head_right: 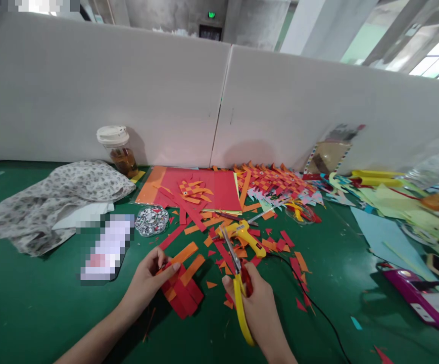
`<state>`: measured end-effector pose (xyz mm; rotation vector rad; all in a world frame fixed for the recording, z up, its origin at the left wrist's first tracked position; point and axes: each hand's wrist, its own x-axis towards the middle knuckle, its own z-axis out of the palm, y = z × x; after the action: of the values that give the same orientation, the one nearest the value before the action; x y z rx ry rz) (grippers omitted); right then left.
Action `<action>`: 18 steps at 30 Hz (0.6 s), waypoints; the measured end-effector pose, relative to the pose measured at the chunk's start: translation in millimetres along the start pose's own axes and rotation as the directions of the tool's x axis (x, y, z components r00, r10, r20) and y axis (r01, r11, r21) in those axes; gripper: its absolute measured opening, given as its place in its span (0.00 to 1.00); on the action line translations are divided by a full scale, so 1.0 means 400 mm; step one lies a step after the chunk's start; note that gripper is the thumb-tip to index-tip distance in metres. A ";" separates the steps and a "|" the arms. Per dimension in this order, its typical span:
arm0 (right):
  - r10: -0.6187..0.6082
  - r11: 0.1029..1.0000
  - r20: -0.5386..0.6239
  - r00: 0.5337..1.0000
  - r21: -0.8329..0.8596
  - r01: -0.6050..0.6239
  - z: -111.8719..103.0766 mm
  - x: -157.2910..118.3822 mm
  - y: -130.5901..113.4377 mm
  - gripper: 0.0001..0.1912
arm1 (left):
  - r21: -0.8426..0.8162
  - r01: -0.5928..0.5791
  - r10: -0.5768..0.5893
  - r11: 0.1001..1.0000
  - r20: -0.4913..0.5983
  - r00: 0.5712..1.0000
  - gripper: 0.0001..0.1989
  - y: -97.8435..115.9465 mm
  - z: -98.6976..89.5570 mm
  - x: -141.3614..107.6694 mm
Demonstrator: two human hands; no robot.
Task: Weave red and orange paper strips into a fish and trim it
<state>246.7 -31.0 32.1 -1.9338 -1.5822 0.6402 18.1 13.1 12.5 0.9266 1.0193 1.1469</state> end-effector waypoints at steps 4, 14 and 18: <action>0.006 0.960 -0.009 1.000 0.279 -0.003 0.013 0.014 -0.018 0.17 | -0.025 -0.004 0.003 1.000 -0.033 0.999 0.20 0.004 -0.001 0.001; 0.058 0.753 0.156 0.986 0.642 -0.146 -0.019 -0.008 -0.068 0.30 | -0.169 0.052 -0.067 0.984 -0.085 0.994 0.19 0.025 -0.018 0.007; 0.082 0.707 0.118 0.990 0.693 -0.141 -0.048 -0.016 -0.069 0.32 | -0.144 0.068 -0.082 0.987 -0.089 0.993 0.16 0.028 -0.024 0.007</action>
<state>238.6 -35.5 65.1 -1.4235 -1.0229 1.1847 6.3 18.3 20.2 0.7215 1.0274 1.1925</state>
